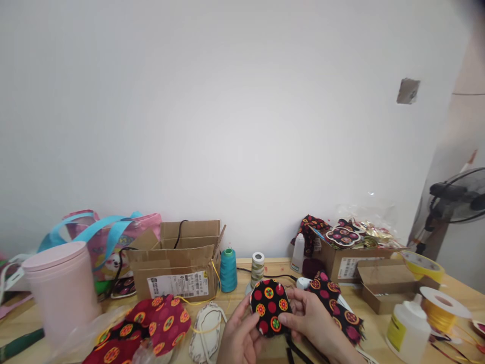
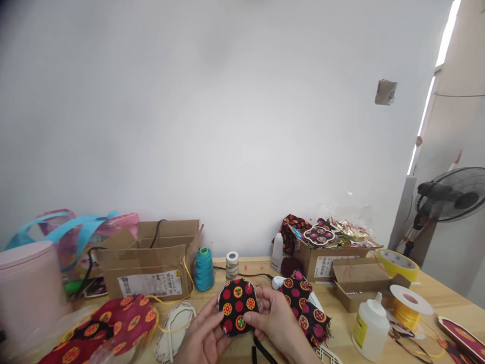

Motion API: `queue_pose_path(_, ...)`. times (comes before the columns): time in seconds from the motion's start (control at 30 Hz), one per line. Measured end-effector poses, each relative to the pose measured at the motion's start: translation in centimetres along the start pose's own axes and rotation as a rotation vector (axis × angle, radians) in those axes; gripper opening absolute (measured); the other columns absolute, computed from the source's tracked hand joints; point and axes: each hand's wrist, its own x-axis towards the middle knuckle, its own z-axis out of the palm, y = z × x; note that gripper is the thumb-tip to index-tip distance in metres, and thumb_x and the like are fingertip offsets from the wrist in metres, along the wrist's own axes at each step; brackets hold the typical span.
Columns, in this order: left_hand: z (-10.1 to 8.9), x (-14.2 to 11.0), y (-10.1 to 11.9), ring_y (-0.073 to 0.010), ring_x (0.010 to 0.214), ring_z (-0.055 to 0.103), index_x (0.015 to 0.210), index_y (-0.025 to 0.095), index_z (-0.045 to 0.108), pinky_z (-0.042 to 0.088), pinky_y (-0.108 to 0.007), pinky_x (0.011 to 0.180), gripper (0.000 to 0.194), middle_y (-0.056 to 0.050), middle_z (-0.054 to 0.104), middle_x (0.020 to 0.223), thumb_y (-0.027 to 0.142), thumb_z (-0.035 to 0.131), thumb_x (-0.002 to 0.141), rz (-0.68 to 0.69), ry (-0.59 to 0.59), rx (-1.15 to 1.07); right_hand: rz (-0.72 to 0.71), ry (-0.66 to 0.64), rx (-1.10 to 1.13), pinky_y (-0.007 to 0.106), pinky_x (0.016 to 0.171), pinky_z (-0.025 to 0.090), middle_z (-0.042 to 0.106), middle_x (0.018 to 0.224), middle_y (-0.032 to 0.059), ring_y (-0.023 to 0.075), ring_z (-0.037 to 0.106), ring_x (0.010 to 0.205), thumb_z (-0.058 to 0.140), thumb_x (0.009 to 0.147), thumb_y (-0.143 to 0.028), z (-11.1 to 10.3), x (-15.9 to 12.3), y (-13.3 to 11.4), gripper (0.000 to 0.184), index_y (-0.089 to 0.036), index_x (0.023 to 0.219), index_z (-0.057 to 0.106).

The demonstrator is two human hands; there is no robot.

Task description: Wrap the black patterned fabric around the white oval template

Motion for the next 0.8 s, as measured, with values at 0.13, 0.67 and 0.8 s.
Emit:
queue_pose_path(0.13,-0.23,0.31,-0.49,-0.0235,0.076,0.064,0.112,0.009,0.032,0.049,-0.025,0.056,0.072,-0.011,0.069,0.083,0.010,0.073,0.052,0.052,-0.031,0.014,0.025,-0.001,0.005,0.014,0.032,0.035,0.057,0.052,-0.0036,0.0026,0.042,0.035,0.076,0.046,-0.036,0.17,-0.23,-0.37,0.051,-0.010,0.084,0.053)
queue_pose_path(0.67,-0.48,0.58,-0.74,-0.0209,0.069,0.065,0.105,0.011,0.037,0.049,-0.026,0.057,0.074,-0.009,0.071,0.076,0.010,0.078,0.044,0.072,-0.027,-0.007,0.050,0.033,-0.095,0.013,0.034,0.040,0.049,0.043,-0.0089,0.0023,0.046,0.033,0.066,0.050,-0.053,0.15,-0.34,-1.04,0.054,-0.009,0.078,0.054)
queue_pose_path(0.8,-0.61,0.60,-0.63,-0.0215,0.073,0.065,0.107,0.012,0.035,0.049,-0.026,0.058,0.075,-0.009,0.070,0.077,0.009,0.077,0.045,0.046,-0.050,0.010,0.056,0.038,-0.071,0.014,0.034,0.040,0.049,0.042,-0.0088,0.0021,0.045,0.033,0.067,0.049,-0.052,0.32,-0.46,-1.01,0.054,-0.008,0.079,0.056)
